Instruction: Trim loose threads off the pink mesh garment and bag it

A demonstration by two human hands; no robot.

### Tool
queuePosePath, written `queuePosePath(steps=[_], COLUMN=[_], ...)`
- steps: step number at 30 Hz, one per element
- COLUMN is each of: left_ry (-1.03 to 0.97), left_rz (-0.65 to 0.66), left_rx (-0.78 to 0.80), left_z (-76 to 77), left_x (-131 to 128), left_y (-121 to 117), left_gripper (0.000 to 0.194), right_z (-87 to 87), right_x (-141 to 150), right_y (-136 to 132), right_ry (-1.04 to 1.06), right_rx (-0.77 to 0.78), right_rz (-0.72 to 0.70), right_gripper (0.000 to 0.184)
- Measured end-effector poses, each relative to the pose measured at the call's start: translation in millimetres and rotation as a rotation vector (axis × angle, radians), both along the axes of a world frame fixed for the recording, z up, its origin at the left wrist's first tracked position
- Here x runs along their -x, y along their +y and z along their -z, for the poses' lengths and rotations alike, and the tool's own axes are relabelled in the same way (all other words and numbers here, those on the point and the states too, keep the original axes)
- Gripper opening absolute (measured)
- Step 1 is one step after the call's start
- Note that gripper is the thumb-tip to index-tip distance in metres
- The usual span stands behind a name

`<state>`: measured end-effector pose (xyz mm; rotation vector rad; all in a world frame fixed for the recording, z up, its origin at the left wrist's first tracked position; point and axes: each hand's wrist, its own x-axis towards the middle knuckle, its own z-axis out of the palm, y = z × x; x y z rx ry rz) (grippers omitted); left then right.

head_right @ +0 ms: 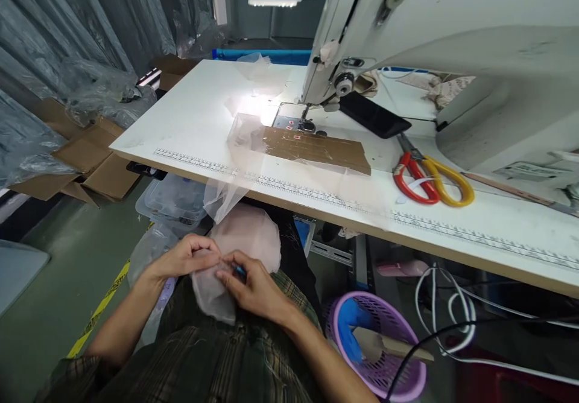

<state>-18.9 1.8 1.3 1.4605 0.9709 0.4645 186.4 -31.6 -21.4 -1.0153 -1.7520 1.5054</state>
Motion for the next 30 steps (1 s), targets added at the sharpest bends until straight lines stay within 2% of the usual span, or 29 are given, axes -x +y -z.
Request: queuePosePath(steps=[3, 6, 8, 10, 12, 13, 15, 17, 21, 23, 25, 26, 28, 30], left_ry=[0.048, 0.061, 0.076, 0.120, 0.193, 0.228, 0.270, 0.255, 0.223, 0.256, 0.256, 0.232, 0.152, 0.096], left_rz=[0.278, 0.346, 0.249, 0.026, -0.192, -0.258, -0.290, -0.198, 0.128, 0.204, 0.233, 0.216, 0.085, -0.141], left_rx=[0.078, 0.030, -0.082, -0.301, -0.560, -0.664, -0.788, -0.845, -0.949, -0.982, -0.998, -1.009, -1.030, -1.041], left_z=[-5.0, -4.0, 1.3, 10.1, 20.9, 26.2, 35.8, 43.7, 59.7, 67.8, 73.1, 74.1, 72.8, 68.9], left_x=[7.9, 4.2, -5.8, -19.0, -32.3, -38.4, -49.0, -58.1, -73.3, -78.2, -80.2, -80.0, -76.8, -69.7], left_y=[9.7, 30.2, 47.1, 62.2, 70.8, 71.6, 66.2, 54.3, 32.3, 28.7, 28.5, 28.6, 26.9, 21.4], left_gripper=[0.027, 0.025, 0.026, 0.027, 0.023, 0.021, 0.024, 0.033, 0.058, 0.064, 0.069, 0.070, 0.061, 0.031], right_z=[1.2, 9.8, 21.6, 36.3, 49.9, 55.4, 62.5, 64.7, 57.0, 48.0, 35.3, 27.8, 11.6, -3.9], right_x=[-15.4, -30.7, -37.6, -41.4, -43.2, -43.8, -45.0, -46.9, -52.6, -53.9, -51.5, -48.4, -38.0, -22.5], right_y=[-18.0, -15.8, -4.6, 8.3, 17.3, 19.6, 20.0, 17.9, 19.4, 25.5, 33.6, 37.6, 44.4, 49.6], right_ry=[0.004, 0.001, -0.018, -0.064, -0.133, -0.168, -0.225, -0.266, -0.276, -0.231, -0.181, -0.155, -0.110, -0.089], right_rx=[0.099, 0.068, 0.017, -0.004, -0.014, -0.026, -0.053, -0.069, -0.146, -0.215, -0.279, -0.315, -0.394, -0.473], right_rz=[0.008, 0.186, 0.386, 0.597, 0.726, 0.752, 0.740, 0.728, 0.864, 0.886, 0.819, 0.770, 0.682, 0.614], right_gripper=[0.033, 0.037, 0.039, 0.041, 0.043, 0.044, 0.045, 0.046, 0.046, 0.042, 0.037, 0.033, 0.026, 0.023])
